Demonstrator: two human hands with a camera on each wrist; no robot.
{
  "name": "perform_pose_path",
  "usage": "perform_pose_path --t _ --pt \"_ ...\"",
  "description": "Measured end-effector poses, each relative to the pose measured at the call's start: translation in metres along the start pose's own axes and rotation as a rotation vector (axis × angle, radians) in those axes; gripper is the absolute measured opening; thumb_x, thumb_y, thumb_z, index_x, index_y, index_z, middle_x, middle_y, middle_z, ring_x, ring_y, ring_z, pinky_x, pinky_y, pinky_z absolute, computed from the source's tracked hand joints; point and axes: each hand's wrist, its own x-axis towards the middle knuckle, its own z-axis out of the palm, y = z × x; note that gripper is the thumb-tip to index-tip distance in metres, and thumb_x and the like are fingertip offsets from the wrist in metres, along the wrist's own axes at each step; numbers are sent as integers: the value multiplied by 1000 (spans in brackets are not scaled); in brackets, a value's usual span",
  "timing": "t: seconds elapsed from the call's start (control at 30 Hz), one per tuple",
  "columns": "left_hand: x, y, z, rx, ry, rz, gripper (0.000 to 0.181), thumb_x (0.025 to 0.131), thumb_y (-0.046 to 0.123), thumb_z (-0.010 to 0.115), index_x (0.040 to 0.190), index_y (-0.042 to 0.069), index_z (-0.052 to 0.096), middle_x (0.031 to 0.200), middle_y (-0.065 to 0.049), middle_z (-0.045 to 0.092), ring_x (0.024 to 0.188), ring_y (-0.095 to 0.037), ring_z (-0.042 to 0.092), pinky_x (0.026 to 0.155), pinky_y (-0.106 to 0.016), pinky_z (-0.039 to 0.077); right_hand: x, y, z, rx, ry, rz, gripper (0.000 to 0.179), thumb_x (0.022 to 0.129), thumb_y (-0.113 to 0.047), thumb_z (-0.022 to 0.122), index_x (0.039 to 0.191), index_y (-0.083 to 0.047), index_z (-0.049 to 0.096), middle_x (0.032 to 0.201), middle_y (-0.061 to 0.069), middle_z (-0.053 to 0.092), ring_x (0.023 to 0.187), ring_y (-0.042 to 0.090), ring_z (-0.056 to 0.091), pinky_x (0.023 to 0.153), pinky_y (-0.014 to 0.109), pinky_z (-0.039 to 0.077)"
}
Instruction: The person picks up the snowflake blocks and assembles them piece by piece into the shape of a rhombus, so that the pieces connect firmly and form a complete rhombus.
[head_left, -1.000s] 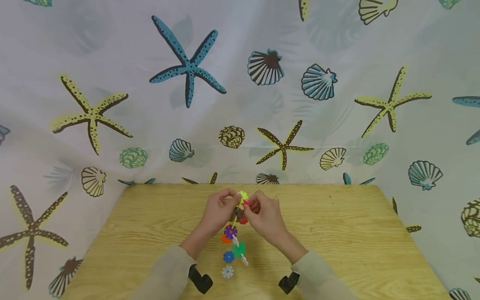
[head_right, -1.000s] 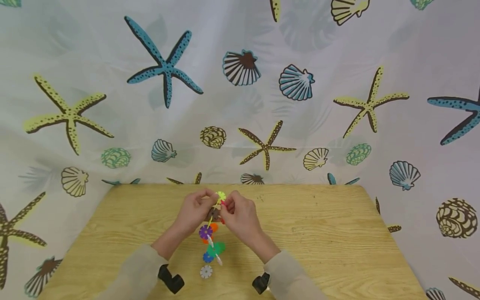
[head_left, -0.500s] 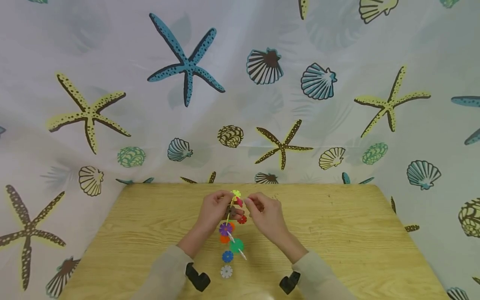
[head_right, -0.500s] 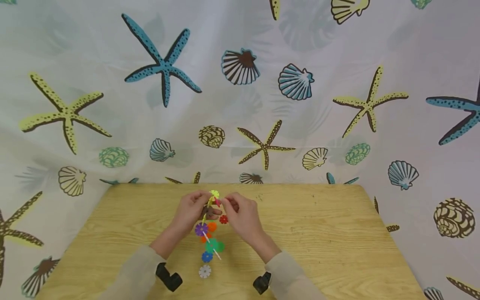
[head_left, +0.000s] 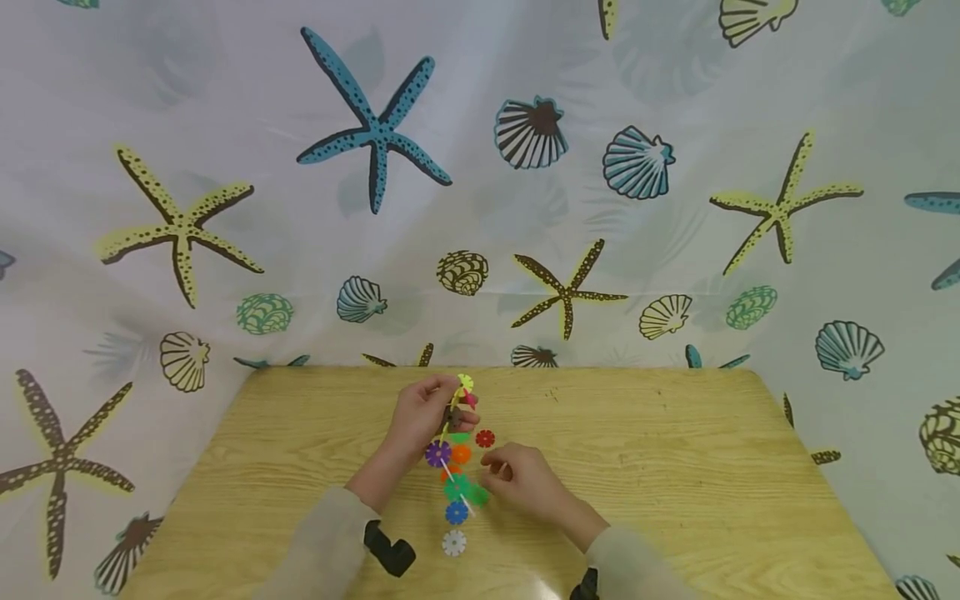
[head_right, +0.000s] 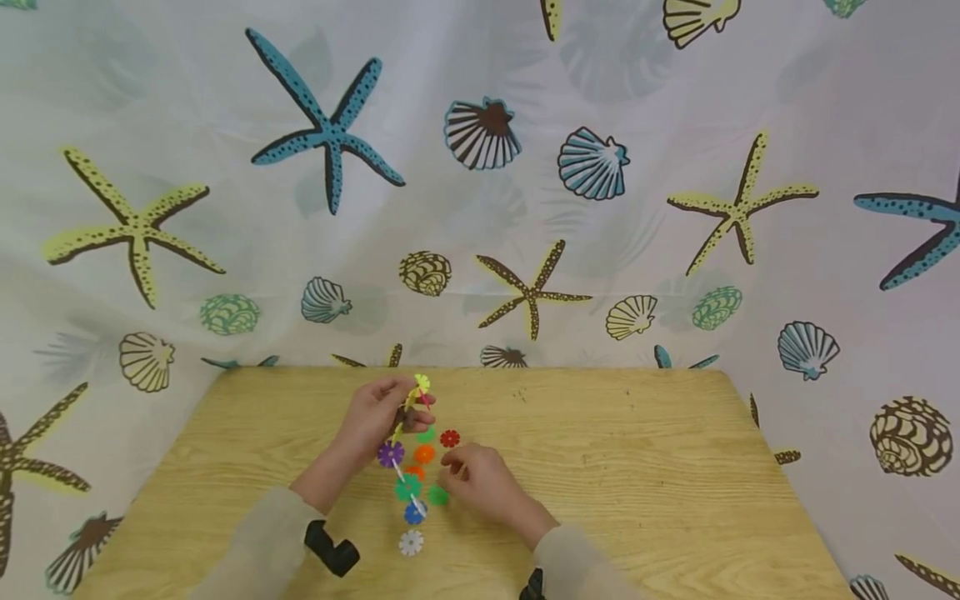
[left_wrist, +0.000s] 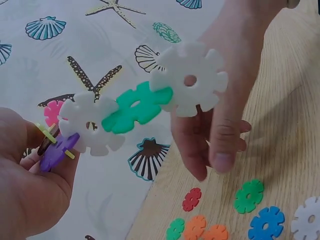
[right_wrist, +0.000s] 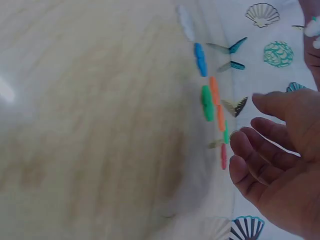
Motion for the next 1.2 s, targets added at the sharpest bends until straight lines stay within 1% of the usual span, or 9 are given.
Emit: perform_pose_path --t 0.13,0.23,0.47,0.63,0.73,0.8,0.9,1.03,1.2 --pt "1 2 0 -18 13 -20 32 113 23 52 122 -5 65 91 -5 75 73 -14 79 74 -32 66 -4 4 6 -40 -75 19 29 96 -16 77 119 1 75 102 9 71 80 7 57 73 20 50" --pt "1 2 1 -19 18 -25 30 113 23 52 121 -4 65 92 -5 75 74 -15 80 74 -31 66 -6 4 9 -72 -95 22 32 92 -17 80 120 -1 76 99 8 69 81 7 55 73 20 49" --pt "2 3 2 -41 31 -35 30 112 22 54 122 -3 66 92 -6 74 74 -15 79 73 -32 66 -7 6 14 -137 -105 11 34 92 -20 82 121 -4 77 96 5 65 81 6 50 72 19 46" --pt "2 3 1 -33 36 -38 31 112 22 54 124 -5 65 93 -6 75 74 -14 79 73 -31 66 -6 6 17 -162 -109 30 30 92 -21 82 118 -6 78 95 2 62 79 4 47 70 19 43" --pt "1 4 1 -26 41 -39 31 112 22 53 124 -5 64 93 -7 76 74 -14 79 73 -30 66 -5 5 17 -159 -102 46 28 91 -20 83 115 -6 77 94 2 62 80 5 50 71 20 45" --pt "1 5 1 -24 46 -42 30 112 22 53 123 -4 64 93 -7 76 74 -14 80 72 -30 66 -5 3 16 -142 -97 63 27 89 -18 84 112 -6 76 96 2 64 82 7 54 74 22 49" --pt "1 5 1 -24 47 -44 29 112 21 52 122 -4 63 93 -6 76 74 -14 79 72 -30 66 -5 2 15 -89 -83 88 25 89 -13 83 110 -6 72 95 3 68 82 6 57 74 23 51" --pt "1 4 1 -29 43 -38 29 112 20 53 121 -5 63 92 -5 75 74 -14 79 72 -30 66 -4 8 13 41 -63 111 18 93 -7 78 108 -5 69 93 4 71 80 5 59 71 22 51" --pt "1 4 0 -21 36 -31 29 112 21 53 121 -5 64 91 -5 75 75 -14 80 73 -31 66 -4 12 4 167 -20 135 13 96 -8 74 108 -3 70 93 3 70 80 7 60 72 22 52"
